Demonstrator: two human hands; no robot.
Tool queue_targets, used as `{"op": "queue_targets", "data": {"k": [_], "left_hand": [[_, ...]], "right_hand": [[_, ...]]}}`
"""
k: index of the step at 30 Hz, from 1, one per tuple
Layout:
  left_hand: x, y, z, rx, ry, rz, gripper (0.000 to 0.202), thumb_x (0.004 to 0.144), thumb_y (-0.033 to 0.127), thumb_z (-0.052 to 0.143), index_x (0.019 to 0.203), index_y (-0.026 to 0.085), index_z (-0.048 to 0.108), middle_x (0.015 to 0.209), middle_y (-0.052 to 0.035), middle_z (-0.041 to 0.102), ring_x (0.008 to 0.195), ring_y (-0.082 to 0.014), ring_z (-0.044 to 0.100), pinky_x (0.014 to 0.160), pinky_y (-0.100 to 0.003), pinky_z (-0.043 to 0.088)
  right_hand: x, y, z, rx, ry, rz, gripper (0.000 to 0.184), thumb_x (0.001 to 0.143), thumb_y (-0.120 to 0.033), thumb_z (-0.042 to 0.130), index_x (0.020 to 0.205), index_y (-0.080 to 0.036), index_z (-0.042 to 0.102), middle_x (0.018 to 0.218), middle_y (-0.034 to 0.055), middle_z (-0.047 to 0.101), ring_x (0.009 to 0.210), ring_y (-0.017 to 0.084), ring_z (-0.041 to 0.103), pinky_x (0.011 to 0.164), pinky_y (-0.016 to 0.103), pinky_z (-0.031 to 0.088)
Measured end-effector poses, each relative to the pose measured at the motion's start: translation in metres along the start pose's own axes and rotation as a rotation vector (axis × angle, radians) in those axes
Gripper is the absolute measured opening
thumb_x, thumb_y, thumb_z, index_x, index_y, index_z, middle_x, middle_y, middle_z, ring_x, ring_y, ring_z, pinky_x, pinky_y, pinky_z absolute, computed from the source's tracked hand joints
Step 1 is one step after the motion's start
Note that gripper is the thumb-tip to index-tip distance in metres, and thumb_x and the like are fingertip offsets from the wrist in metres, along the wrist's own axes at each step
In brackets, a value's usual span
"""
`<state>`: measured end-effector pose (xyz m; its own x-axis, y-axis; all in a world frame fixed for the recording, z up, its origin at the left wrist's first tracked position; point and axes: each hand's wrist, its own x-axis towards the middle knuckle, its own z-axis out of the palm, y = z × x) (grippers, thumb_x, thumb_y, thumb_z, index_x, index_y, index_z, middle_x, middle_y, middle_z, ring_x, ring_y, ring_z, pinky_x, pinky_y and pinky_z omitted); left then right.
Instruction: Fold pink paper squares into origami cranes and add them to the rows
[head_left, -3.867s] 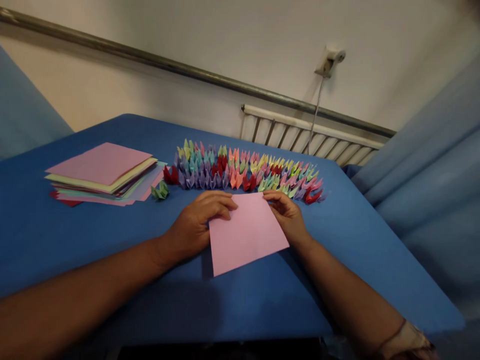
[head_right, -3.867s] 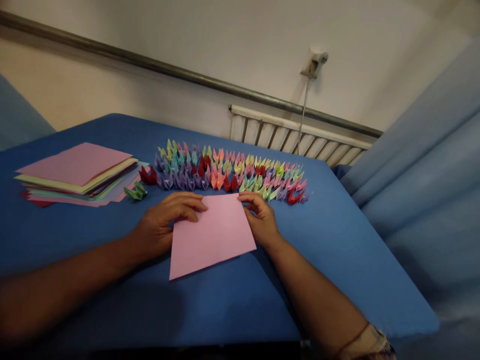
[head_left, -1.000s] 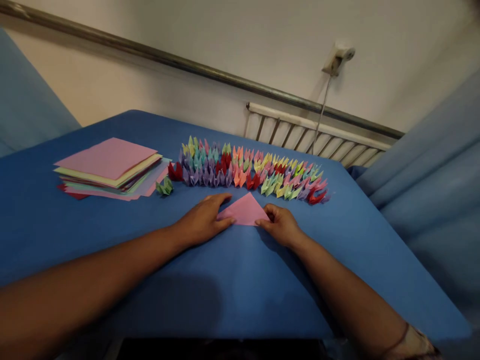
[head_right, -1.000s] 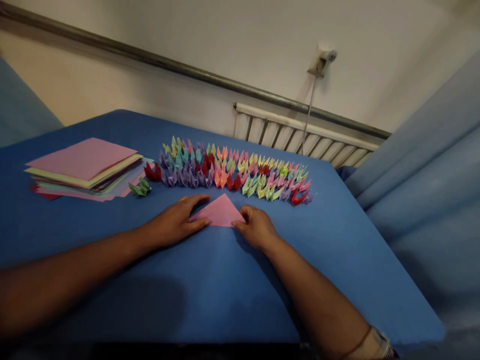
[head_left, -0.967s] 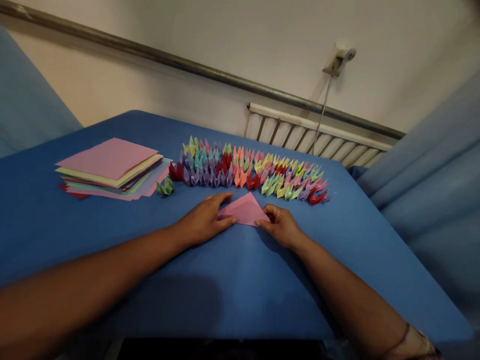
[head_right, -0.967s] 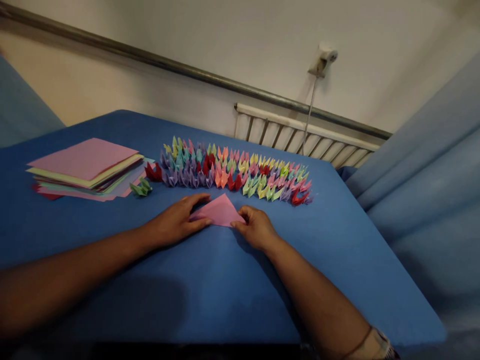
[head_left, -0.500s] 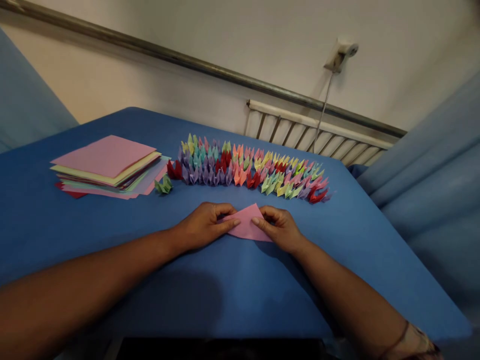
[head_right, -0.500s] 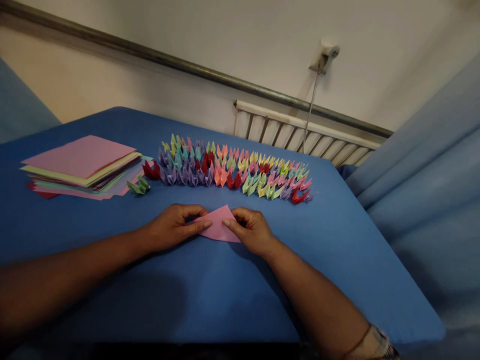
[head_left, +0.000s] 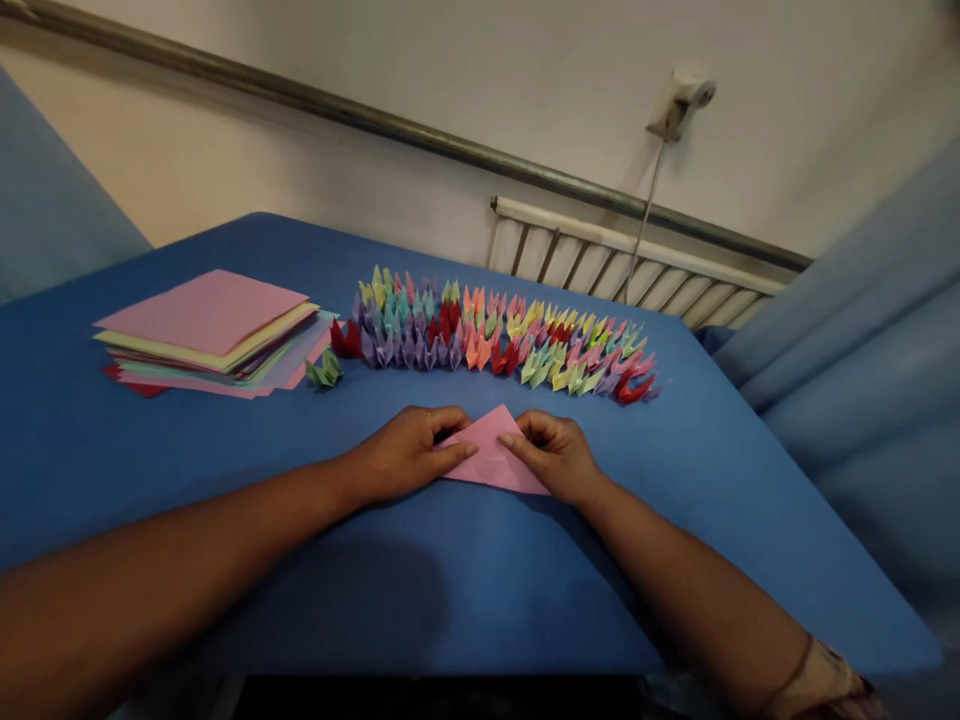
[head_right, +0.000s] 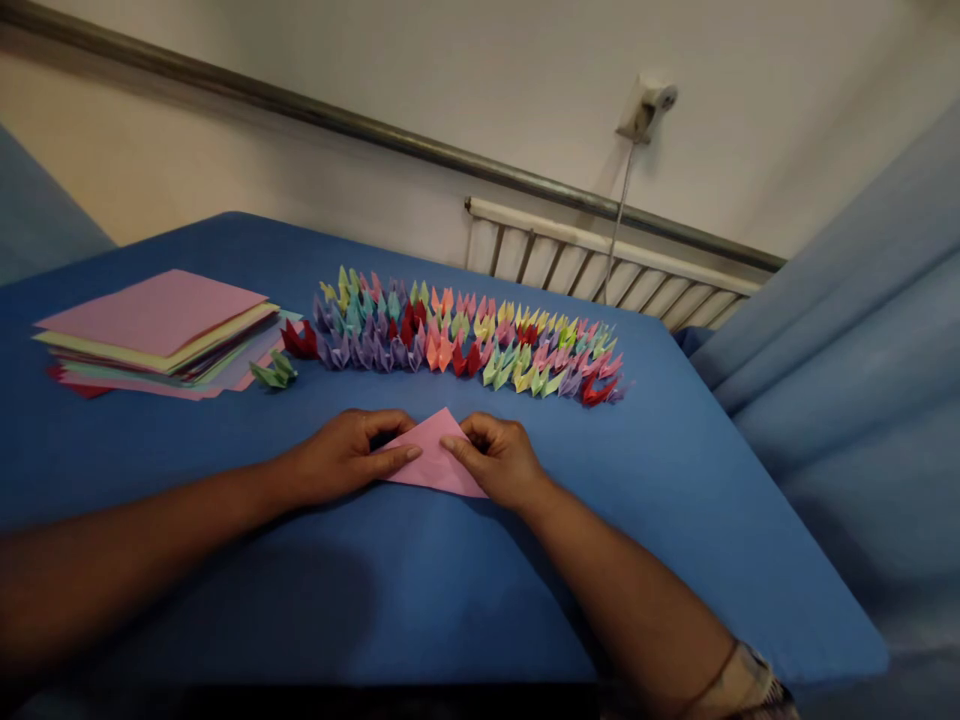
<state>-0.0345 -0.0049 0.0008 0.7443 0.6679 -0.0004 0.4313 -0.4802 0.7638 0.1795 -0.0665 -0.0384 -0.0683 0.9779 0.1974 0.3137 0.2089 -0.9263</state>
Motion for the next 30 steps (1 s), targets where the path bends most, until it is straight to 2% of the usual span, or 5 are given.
{"op": "queue_targets", "data": {"k": [13,19,25,27,30], "left_hand": [[-0.002,-0.003,0.001,0.007,-0.043,0.084,0.027,0.091,0.038,0.049,0.094,0.017,0.065,0.082,0.0001,0.065,0.076,-0.0155,0.059,0.069,-0.025,0.042],[-0.002,0.0,0.002,-0.023,-0.035,0.045,0.029,0.089,0.041,0.052,0.1,0.018,0.066,0.088,-0.0009,0.069,0.079,-0.0174,0.061,0.07,-0.026,0.043],[0.003,-0.008,-0.001,0.076,0.051,-0.02,0.027,0.088,0.039,0.052,0.098,0.019,0.067,0.087,-0.0002,0.069,0.08,-0.0185,0.061,0.071,-0.028,0.042],[0.005,-0.014,-0.003,0.092,0.084,-0.034,0.026,0.088,0.037,0.051,0.099,0.02,0.067,0.091,-0.0008,0.07,0.083,-0.0195,0.062,0.074,-0.029,0.043],[0.009,-0.022,-0.005,0.149,0.121,-0.048,0.025,0.087,0.034,0.05,0.099,0.019,0.066,0.091,-0.0018,0.07,0.084,-0.0205,0.062,0.074,-0.03,0.043]], "right_hand": [[-0.001,0.004,0.001,-0.017,-0.013,-0.008,0.029,0.084,-0.042,0.064,0.068,-0.019,0.057,0.061,-0.005,0.047,0.056,0.009,0.041,0.053,0.023,0.034],[-0.001,-0.001,0.002,-0.106,0.037,-0.036,0.03,0.083,-0.041,0.065,0.064,-0.02,0.055,0.058,-0.0056,0.046,0.053,0.009,0.039,0.05,0.023,0.032],[0.003,0.008,0.001,-0.196,0.176,-0.045,0.032,0.085,-0.045,0.063,0.067,-0.021,0.053,0.055,-0.0061,0.046,0.05,0.009,0.041,0.048,0.023,0.033],[0.004,0.008,-0.002,-0.271,0.25,-0.086,0.025,0.088,-0.044,0.06,0.08,-0.021,0.058,0.063,-0.0036,0.055,0.055,0.012,0.049,0.054,0.024,0.041],[0.002,0.001,-0.005,-0.494,0.332,-0.301,0.022,0.093,-0.034,0.052,0.105,-0.017,0.061,0.097,0.0086,0.066,0.091,0.02,0.062,0.083,0.035,0.05]]}}
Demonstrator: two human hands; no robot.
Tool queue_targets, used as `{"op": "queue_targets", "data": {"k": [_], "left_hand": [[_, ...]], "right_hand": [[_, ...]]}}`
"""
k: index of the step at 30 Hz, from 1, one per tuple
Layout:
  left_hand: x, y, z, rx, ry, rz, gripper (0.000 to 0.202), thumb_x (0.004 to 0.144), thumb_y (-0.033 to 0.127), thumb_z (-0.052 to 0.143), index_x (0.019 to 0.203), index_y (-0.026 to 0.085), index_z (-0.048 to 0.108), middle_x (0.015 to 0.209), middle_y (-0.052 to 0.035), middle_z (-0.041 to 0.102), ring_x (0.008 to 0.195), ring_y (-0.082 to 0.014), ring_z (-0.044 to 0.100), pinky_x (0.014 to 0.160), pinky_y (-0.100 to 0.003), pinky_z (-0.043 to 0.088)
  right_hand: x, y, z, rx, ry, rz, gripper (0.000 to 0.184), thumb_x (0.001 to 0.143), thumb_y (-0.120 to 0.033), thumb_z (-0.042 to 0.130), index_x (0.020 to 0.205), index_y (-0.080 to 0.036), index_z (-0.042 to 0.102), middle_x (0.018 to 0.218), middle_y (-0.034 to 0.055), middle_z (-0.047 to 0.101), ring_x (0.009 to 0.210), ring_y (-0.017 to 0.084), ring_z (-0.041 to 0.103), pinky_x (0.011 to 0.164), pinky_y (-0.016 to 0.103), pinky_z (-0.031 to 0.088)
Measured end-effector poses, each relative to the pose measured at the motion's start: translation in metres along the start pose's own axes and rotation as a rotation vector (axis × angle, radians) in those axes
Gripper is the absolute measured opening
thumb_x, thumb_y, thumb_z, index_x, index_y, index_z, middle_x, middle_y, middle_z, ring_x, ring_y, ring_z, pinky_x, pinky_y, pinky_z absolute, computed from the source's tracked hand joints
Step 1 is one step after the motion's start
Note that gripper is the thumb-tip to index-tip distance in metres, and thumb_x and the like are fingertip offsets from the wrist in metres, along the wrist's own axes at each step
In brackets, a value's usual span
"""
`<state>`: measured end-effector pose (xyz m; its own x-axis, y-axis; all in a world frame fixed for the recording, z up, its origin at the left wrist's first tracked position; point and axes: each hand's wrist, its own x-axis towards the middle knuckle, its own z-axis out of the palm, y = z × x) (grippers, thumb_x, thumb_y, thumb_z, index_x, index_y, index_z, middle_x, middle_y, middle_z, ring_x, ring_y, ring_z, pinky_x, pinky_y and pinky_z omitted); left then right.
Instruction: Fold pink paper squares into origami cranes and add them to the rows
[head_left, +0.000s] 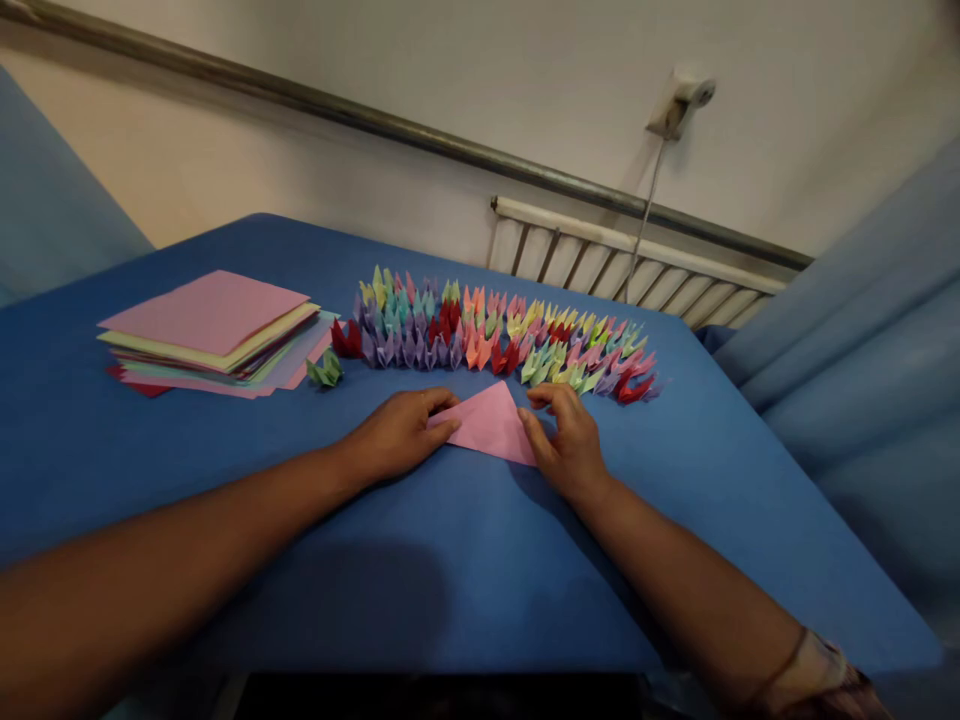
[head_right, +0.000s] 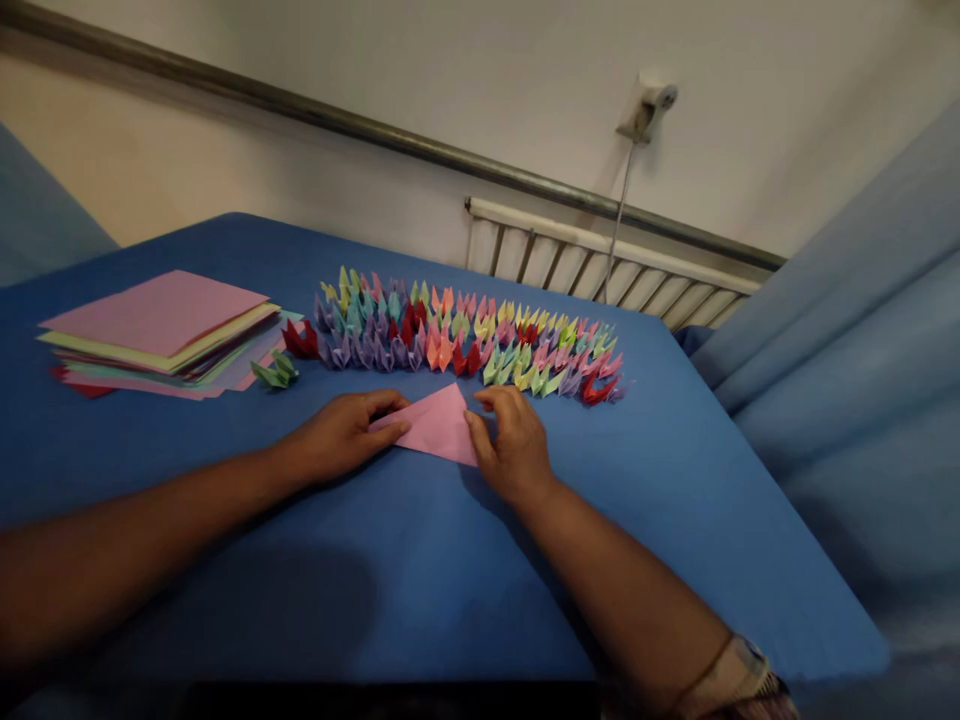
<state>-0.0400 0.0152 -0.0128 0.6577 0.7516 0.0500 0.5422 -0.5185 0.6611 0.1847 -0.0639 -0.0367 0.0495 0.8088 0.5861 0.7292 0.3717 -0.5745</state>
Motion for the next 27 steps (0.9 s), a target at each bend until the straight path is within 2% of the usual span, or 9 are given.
{"op": "queue_targets", "data": {"k": [2,4,6,9,11,14,17,21,27], "left_hand": [[0.003,-0.003,-0.001,0.039,0.024,-0.003,0.026,0.086,0.032,0.05,0.101,0.018,0.065,0.093,-0.0027,0.07,0.085,-0.021,0.062,0.075,-0.031,0.044],[0.005,-0.005,-0.003,0.072,0.033,0.003,0.028,0.086,0.031,0.049,0.106,0.018,0.064,0.098,-0.0042,0.07,0.089,-0.022,0.063,0.078,-0.033,0.045],[0.006,-0.005,-0.005,0.122,0.027,-0.015,0.032,0.086,0.031,0.049,0.112,0.018,0.062,0.105,-0.0062,0.069,0.093,-0.0237,0.063,0.08,-0.035,0.046],[0.006,-0.004,-0.007,0.256,0.029,-0.046,0.038,0.087,0.03,0.048,0.12,0.016,0.06,0.112,-0.0109,0.068,0.099,-0.0279,0.063,0.086,-0.041,0.047],[0.002,-0.001,-0.002,0.338,0.072,0.027,0.041,0.088,0.028,0.047,0.126,0.014,0.057,0.123,-0.0146,0.064,0.114,-0.0313,0.058,0.098,-0.047,0.043],[-0.009,0.007,0.016,0.346,0.119,0.202,0.05,0.093,0.029,0.044,0.141,0.015,0.043,0.148,-0.0142,0.045,0.141,-0.0298,0.035,0.115,-0.05,0.027],[-0.023,0.018,0.037,0.287,-0.076,0.288,0.075,0.091,0.051,0.049,0.151,0.013,0.025,0.156,-0.0184,0.031,0.145,-0.0304,0.027,0.117,-0.047,0.027],[-0.034,0.024,0.044,0.405,-0.235,0.215,0.096,0.085,0.068,0.049,0.153,0.007,0.019,0.159,-0.0254,0.017,0.148,-0.0386,0.013,0.117,-0.055,0.018],[-0.043,0.019,0.024,0.543,-0.316,0.056,0.108,0.078,0.079,0.046,0.153,0.005,0.024,0.157,-0.0302,0.014,0.146,-0.0477,0.01,0.111,-0.066,0.015]], "right_hand": [[0.0,-0.007,-0.002,-0.097,-0.099,-0.146,0.028,0.096,-0.029,0.045,0.116,-0.017,0.06,0.116,0.0131,0.065,0.113,0.023,0.057,0.098,0.041,0.044],[-0.002,-0.014,-0.001,-0.153,-0.335,-0.214,0.034,0.098,-0.028,0.04,0.126,-0.018,0.058,0.129,0.0131,0.061,0.122,0.023,0.054,0.104,0.042,0.042],[-0.006,-0.019,0.004,-0.223,-0.542,-0.216,0.042,0.099,-0.034,0.042,0.136,-0.016,0.052,0.142,0.014,0.052,0.132,0.025,0.046,0.109,0.043,0.038],[-0.011,-0.021,0.01,-0.304,-0.707,-0.19,0.065,0.097,-0.051,0.043,0.147,-0.009,0.037,0.155,0.018,0.035,0.144,0.031,0.03,0.115,0.048,0.029],[-0.013,-0.021,0.012,-0.321,-0.753,-0.191,0.075,0.096,-0.059,0.039,0.151,-0.008,0.03,0.158,0.0198,0.027,0.147,0.033,0.022,0.117,0.05,0.024],[-0.014,-0.018,0.013,-0.32,-0.781,-0.21,0.075,0.096,-0.062,0.036,0.152,-0.012,0.029,0.16,0.0197,0.022,0.148,0.033,0.017,0.117,0.052,0.021],[-0.014,-0.015,0.014,-0.303,-0.805,-0.219,0.072,0.097,-0.059,0.036,0.152,-0.015,0.028,0.16,0.0182,0.022,0.149,0.031,0.015,0.118,0.052,0.02],[-0.013,-0.016,0.013,-0.298,-0.815,-0.196,0.073,0.097,-0.06,0.036,0.153,-0.015,0.026,0.161,0.0168,0.021,0.149,0.03,0.014,0.118,0.051,0.019],[-0.013,-0.021,0.01,-0.332,-0.814,-0.194,0.072,0.096,-0.06,0.036,0.153,-0.018,0.027,0.161,0.0177,0.018,0.149,0.033,0.015,0.117,0.052,0.02]]}}
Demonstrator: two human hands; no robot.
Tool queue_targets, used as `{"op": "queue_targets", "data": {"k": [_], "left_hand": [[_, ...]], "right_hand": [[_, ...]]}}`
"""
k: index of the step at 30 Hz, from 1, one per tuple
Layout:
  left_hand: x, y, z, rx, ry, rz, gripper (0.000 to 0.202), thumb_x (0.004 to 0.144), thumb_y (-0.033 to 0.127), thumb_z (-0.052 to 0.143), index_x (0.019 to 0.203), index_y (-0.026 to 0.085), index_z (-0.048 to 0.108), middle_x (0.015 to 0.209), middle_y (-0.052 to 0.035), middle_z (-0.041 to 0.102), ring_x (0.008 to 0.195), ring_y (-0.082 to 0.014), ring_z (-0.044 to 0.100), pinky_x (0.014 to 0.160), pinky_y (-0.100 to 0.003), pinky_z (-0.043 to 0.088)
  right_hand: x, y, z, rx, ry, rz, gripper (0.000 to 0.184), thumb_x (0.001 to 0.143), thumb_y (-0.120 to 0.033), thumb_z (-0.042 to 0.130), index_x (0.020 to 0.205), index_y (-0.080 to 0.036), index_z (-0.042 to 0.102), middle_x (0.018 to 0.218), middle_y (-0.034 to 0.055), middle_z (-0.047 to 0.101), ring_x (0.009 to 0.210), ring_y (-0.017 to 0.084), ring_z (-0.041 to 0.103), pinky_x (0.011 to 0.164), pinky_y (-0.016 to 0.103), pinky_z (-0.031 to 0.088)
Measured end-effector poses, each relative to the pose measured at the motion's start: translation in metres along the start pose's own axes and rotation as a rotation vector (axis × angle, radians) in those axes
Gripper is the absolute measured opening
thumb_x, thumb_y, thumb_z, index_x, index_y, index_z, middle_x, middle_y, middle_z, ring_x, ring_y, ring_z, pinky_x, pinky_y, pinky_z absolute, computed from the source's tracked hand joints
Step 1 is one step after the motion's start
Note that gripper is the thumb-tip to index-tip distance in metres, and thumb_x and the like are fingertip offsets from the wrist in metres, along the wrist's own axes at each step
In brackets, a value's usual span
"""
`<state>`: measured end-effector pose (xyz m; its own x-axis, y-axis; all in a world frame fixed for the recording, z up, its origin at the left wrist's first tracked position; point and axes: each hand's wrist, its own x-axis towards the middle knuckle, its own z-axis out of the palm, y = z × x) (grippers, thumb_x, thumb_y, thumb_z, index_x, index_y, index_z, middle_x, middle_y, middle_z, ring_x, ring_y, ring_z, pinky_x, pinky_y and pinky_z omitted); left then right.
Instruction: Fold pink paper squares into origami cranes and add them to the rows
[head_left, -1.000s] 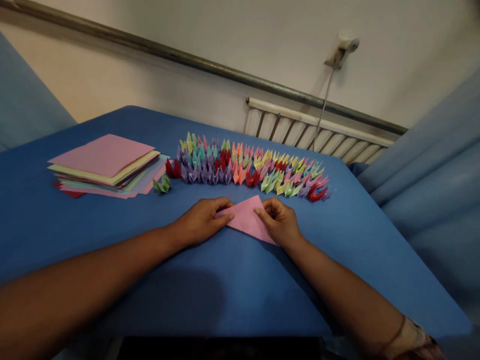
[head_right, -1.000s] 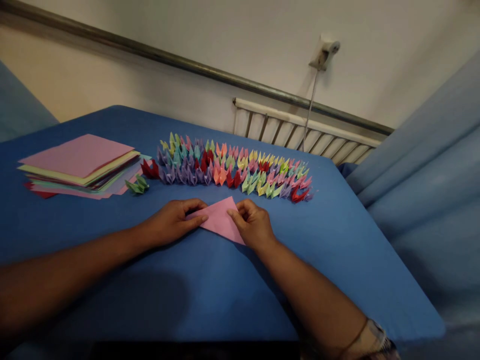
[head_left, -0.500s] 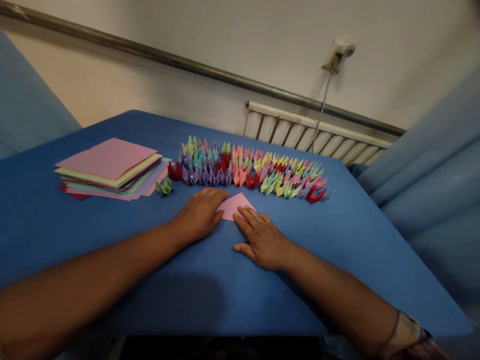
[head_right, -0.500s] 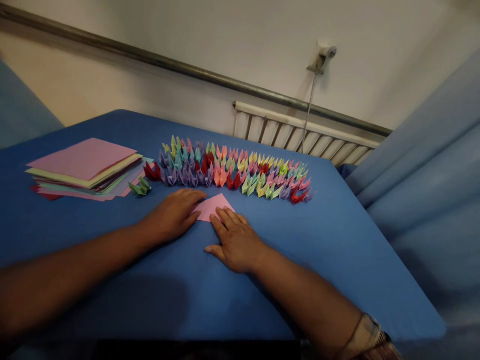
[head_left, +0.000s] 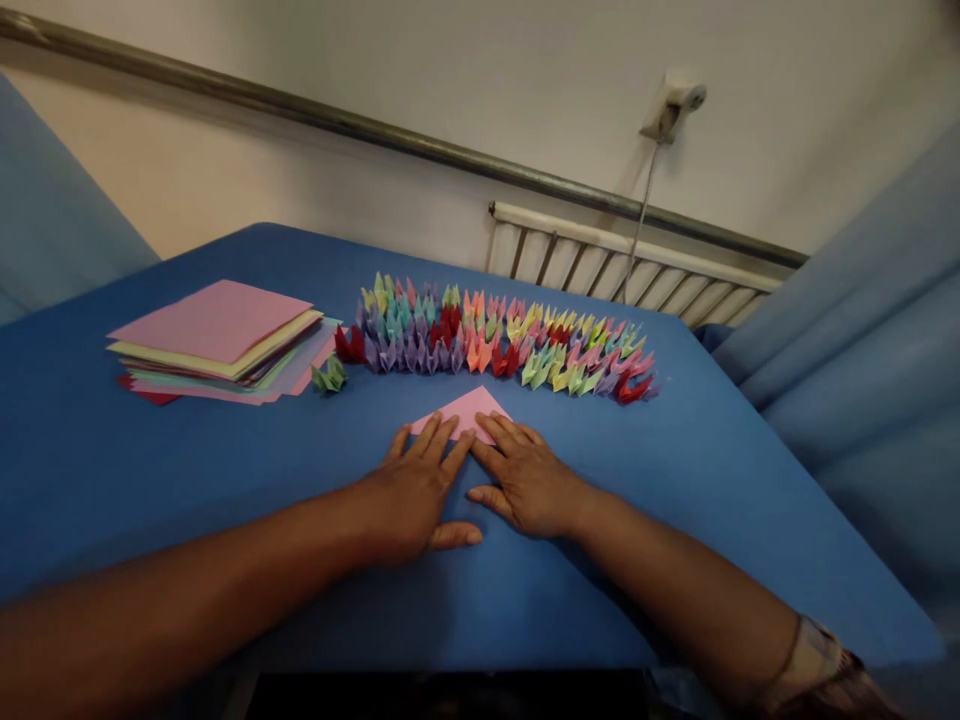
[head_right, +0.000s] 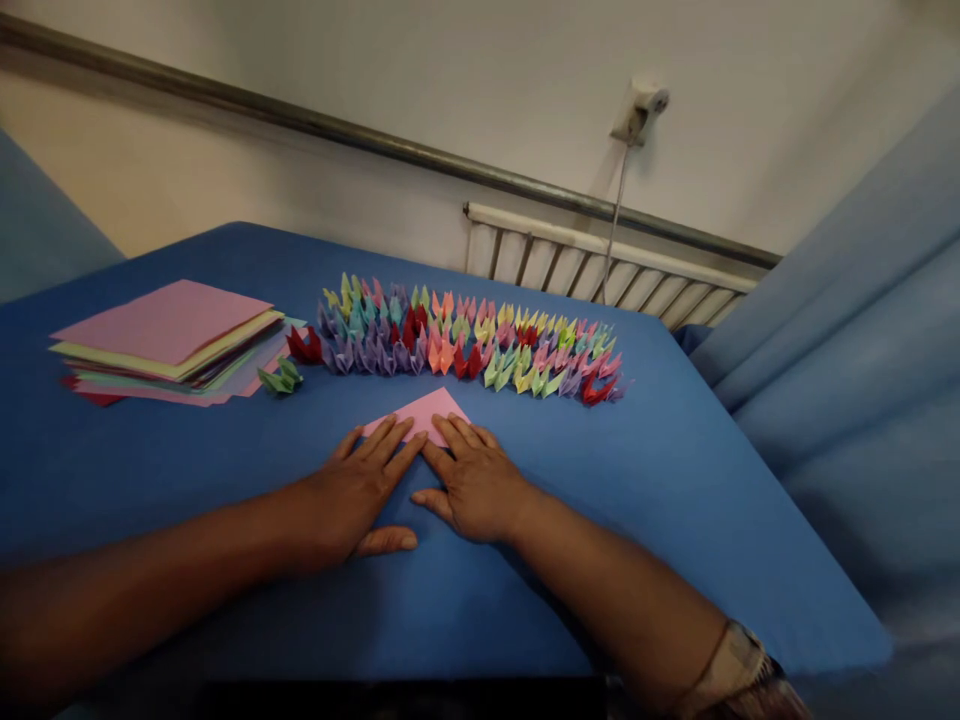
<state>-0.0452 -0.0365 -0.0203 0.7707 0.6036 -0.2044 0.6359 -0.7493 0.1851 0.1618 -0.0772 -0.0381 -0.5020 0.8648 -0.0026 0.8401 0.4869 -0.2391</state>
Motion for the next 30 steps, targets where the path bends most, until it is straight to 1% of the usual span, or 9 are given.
{"op": "queue_targets", "data": {"k": [4,7,9,11,14,17,21,27,30], "left_hand": [[-0.005,-0.009,0.0,0.04,0.01,-0.071,0.113,0.072,0.084,0.048,0.152,0.007,0.028,0.157,-0.031,0.016,0.144,-0.0518,0.012,0.108,-0.069,0.016],[-0.002,-0.012,0.001,0.058,0.092,-0.137,0.112,0.073,0.085,0.045,0.15,0.005,0.032,0.155,-0.0315,0.021,0.142,-0.0536,0.015,0.108,-0.069,0.016],[0.004,-0.011,0.002,0.068,0.182,-0.089,0.107,0.078,0.082,0.042,0.15,0.004,0.031,0.156,-0.0295,0.024,0.144,-0.0495,0.015,0.112,-0.064,0.011],[0.012,-0.008,0.003,0.06,0.231,0.038,0.102,0.083,0.078,0.04,0.151,0.004,0.027,0.158,-0.026,0.022,0.147,-0.042,0.012,0.117,-0.056,0.008],[0.023,-0.007,0.005,0.02,0.184,0.157,0.1,0.086,0.076,0.035,0.152,0.003,0.022,0.159,-0.025,0.019,0.149,-0.0354,0.014,0.119,-0.047,0.014],[0.027,-0.012,0.008,0.016,0.167,0.137,0.104,0.083,0.08,0.035,0.152,0.003,0.023,0.158,-0.0263,0.018,0.148,-0.0381,0.013,0.118,-0.049,0.014],[0.025,-0.018,0.007,0.042,0.14,0.093,0.105,0.082,0.082,0.033,0.152,0.003,0.024,0.158,-0.0267,0.017,0.148,-0.0407,0.01,0.117,-0.053,0.011],[0.024,-0.017,0.001,0.062,0.104,0.067,0.107,0.081,0.082,0.036,0.152,0.003,0.023,0.159,-0.0272,0.013,0.147,-0.0431,0.009,0.117,-0.055,0.01],[0.025,-0.016,0.001,0.083,0.085,0.053,0.108,0.081,0.082,0.035,0.153,0.003,0.022,0.159,-0.0271,0.011,0.148,-0.043,0.008,0.117,-0.054,0.01]], "right_hand": [[-0.001,0.0,0.001,-0.029,0.004,0.009,0.071,0.097,-0.059,0.036,0.154,-0.019,0.024,0.162,0.0171,0.017,0.148,0.033,0.016,0.117,0.052,0.021],[0.0,0.001,0.002,-0.041,0.018,0.002,0.071,0.097,-0.059,0.036,0.154,-0.019,0.024,0.162,0.0163,0.017,0.149,0.032,0.016,0.117,0.051,0.021],[0.001,0.0,0.003,-0.037,0.021,0.005,0.071,0.097,-0.059,0.036,0.154,-0.018,0.025,0.161,0.0162,0.018,0.148,0.032,0.017,0.117,0.051,0.021],[0.002,0.0,0.003,-0.029,0.011,0.015,0.072,0.097,-0.059,0.036,0.153,-0.016,0.026,0.161,0.0178,0.02,0.148,0.033,0.018,0.117,0.052,0.021],[0.002,-0.002,0.003,-0.02,-0.008,0.029,0.073,0.097,-0.058,0.035,0.152,-0.011,0.028,0.16,0.0205,0.021,0.148,0.034,0.018,0.117,0.052,0.02],[0.001,-0.005,0.001,-0.012,-0.007,0.049,0.075,0.098,-0.056,0.036,0.153,-0.007,0.024,0.16,0.0199,0.021,0.148,0.032,0.017,0.118,0.05,0.019],[-0.01,-0.011,0.001,-0.028,0.01,0.161,0.076,0.098,-0.053,0.037,0.152,-0.002,0.024,0.16,0.0214,0.019,0.148,0.033,0.017,0.118,0.05,0.021],[-0.044,-0.015,0.006,-0.103,0.032,0.434,0.085,0.094,-0.062,0.037,0.15,0.002,0.029,0.158,0.0254,0.021,0.147,0.039,0.02,0.116,0.053,0.024],[-0.052,-0.017,0.002,-0.15,0.051,0.548,0.087,0.093,-0.063,0.04,0.148,0.005,0.032,0.156,0.0281,0.024,0.146,0.041,0.021,0.115,0.056,0.024]]}}
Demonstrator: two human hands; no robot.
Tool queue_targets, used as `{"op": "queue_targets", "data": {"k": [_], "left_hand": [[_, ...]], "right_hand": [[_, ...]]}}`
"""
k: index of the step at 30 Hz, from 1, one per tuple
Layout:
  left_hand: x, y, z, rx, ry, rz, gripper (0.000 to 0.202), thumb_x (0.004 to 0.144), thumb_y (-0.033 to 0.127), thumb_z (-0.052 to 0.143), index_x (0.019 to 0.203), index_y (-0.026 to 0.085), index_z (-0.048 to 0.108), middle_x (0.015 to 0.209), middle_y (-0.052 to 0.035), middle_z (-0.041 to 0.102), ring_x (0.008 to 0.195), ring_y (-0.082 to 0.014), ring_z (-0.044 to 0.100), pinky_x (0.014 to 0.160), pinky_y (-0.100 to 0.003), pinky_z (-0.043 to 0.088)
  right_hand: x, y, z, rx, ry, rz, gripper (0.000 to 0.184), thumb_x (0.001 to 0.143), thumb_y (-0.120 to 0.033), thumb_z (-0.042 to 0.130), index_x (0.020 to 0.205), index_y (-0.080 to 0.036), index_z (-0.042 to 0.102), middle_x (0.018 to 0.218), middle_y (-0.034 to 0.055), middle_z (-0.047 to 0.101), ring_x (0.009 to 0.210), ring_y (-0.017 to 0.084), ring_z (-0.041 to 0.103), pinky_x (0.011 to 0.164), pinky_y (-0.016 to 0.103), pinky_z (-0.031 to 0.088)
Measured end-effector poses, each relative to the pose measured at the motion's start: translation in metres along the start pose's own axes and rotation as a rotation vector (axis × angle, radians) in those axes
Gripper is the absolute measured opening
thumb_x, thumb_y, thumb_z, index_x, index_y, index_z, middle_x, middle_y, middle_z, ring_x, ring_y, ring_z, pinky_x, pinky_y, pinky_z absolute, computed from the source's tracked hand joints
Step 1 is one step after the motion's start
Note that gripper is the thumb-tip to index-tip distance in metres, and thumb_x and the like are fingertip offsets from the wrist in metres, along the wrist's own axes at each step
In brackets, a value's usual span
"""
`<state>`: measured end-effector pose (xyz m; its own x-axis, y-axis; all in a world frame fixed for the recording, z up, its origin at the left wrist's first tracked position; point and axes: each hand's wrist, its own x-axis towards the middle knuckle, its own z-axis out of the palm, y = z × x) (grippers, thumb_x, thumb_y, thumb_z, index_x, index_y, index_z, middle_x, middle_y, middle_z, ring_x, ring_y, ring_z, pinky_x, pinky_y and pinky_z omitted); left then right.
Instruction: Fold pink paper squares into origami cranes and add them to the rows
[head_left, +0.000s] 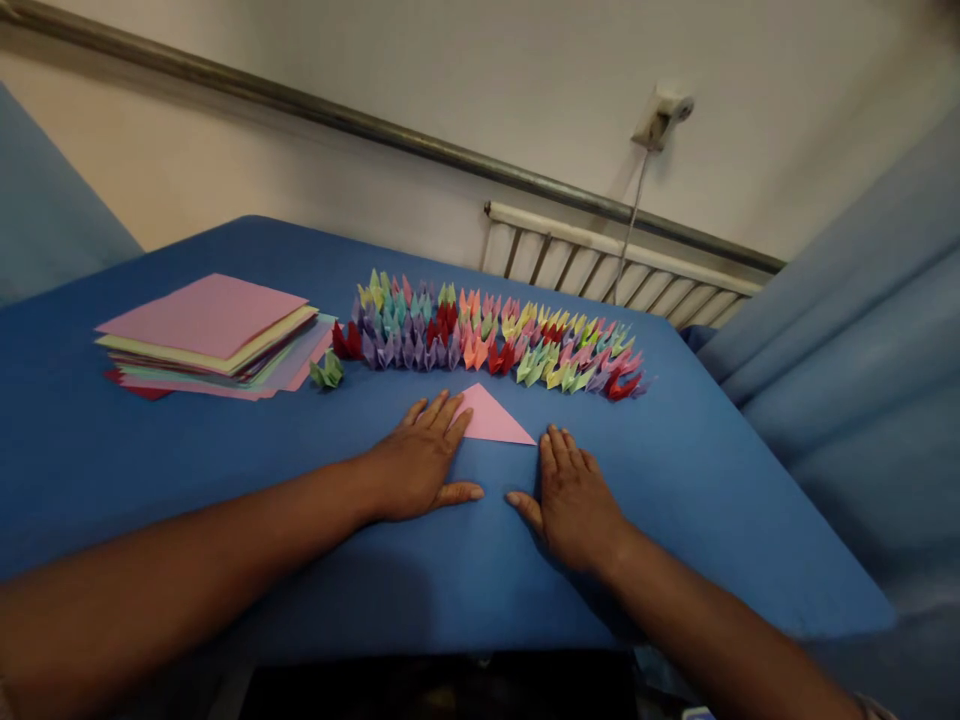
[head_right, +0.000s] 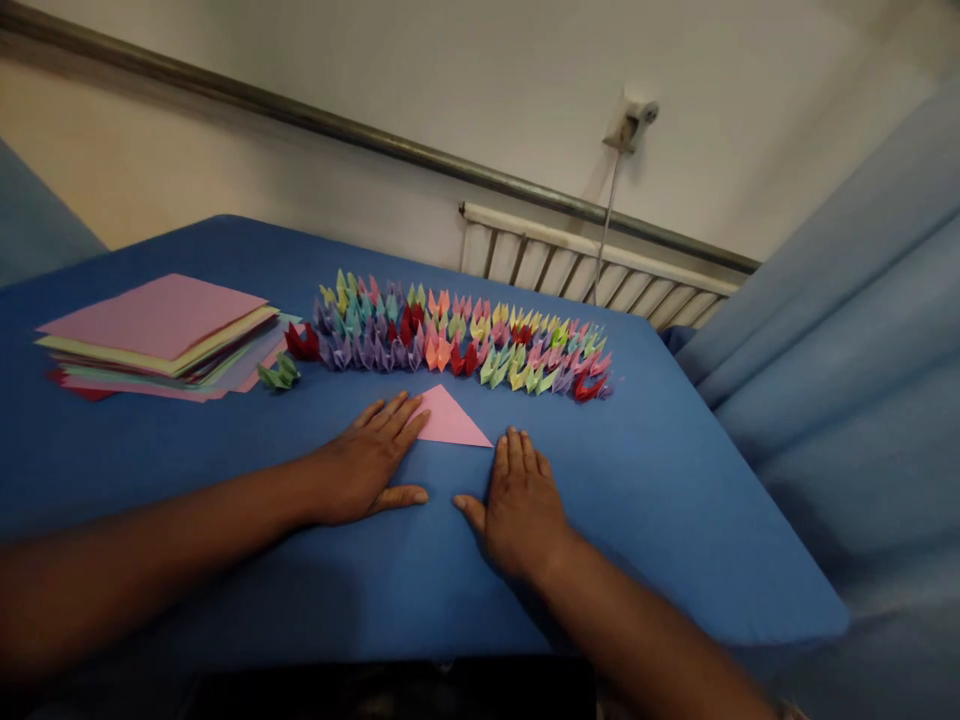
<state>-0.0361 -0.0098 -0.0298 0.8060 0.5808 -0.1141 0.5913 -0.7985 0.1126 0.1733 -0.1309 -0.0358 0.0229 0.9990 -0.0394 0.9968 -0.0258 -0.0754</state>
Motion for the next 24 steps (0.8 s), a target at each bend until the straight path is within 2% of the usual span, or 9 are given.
{"op": "queue_targets", "data": {"k": [2,5,7,10,14,18,24], "left_hand": [[0.0,0.0,0.001,-0.002,0.005,0.0,0.108,0.08,0.082,0.036,0.152,0.003,0.023,0.159,-0.0272,0.012,0.148,-0.043,0.008,0.117,-0.054,0.01],[0.0,-0.001,0.003,-0.023,0.025,0.01,0.104,0.082,0.078,0.039,0.152,0.003,0.023,0.159,-0.026,0.013,0.148,-0.0423,0.007,0.117,-0.054,0.009],[-0.001,-0.001,0.004,-0.042,0.028,0.01,0.098,0.084,0.07,0.045,0.153,0.005,0.022,0.16,-0.0241,0.013,0.148,-0.0413,0.008,0.118,-0.054,0.009],[-0.001,0.0,0.003,-0.071,0.026,0.01,0.097,0.083,0.066,0.051,0.155,0.009,0.017,0.161,-0.0222,0.011,0.148,-0.0407,0.01,0.118,-0.054,0.01],[-0.001,0.0,0.0,-0.075,0.0,0.005,0.104,0.082,0.075,0.045,0.154,0.005,0.018,0.16,-0.0238,0.013,0.148,-0.0405,0.007,0.118,-0.053,0.009],[-0.003,-0.004,-0.002,-0.028,-0.032,-0.062,0.108,0.082,0.077,0.04,0.152,-0.002,0.02,0.159,-0.0265,0.011,0.148,-0.0414,0.004,0.118,-0.054,0.007],[-0.006,-0.011,-0.002,-0.035,-0.012,-0.213,0.107,0.081,0.077,0.043,0.152,0.0,0.022,0.159,-0.0276,0.011,0.147,-0.0449,0.007,0.114,-0.064,0.009]], "right_hand": [[0.004,-0.005,-0.007,0.001,0.04,0.022,0.085,0.094,-0.06,0.042,0.147,0.006,0.031,0.156,0.0286,0.022,0.146,0.041,0.018,0.115,0.055,0.022],[0.026,-0.027,-0.017,0.112,0.095,-0.113,0.08,0.095,-0.058,0.039,0.151,-0.001,0.026,0.16,0.0213,0.019,0.149,0.034,0.014,0.118,0.051,0.019],[0.048,-0.045,-0.017,0.218,0.072,-0.266,0.08,0.096,-0.059,0.035,0.153,-0.005,0.024,0.161,0.0171,0.018,0.15,0.03,0.012,0.12,0.048,0.017],[0.077,-0.06,-0.009,0.32,0.012,-0.292,0.078,0.097,-0.06,0.029,0.152,-0.006,0.026,0.16,0.017,0.024,0.149,0.029,0.016,0.12,0.045,0.017],[0.093,-0.052,0.003,0.307,-0.012,-0.26,0.078,0.097,-0.061,0.028,0.152,-0.006,0.027,0.159,0.0178,0.026,0.148,0.03,0.019,0.119,0.048,0.018],[0.085,-0.037,0.01,0.229,0.025,-0.168,0.082,0.095,-0.061,0.034,0.151,-0.001,0.025,0.159,0.0221,0.022,0.148,0.034,0.016,0.117,0.05,0.019],[0.07,-0.031,0.017,0.183,0.068,-0.086,0.074,0.097,-0.051,0.037,0.149,0.001,0.028,0.158,0.0249,0.023,0.148,0.035,0.017,0.116,0.051,0.019]]}}
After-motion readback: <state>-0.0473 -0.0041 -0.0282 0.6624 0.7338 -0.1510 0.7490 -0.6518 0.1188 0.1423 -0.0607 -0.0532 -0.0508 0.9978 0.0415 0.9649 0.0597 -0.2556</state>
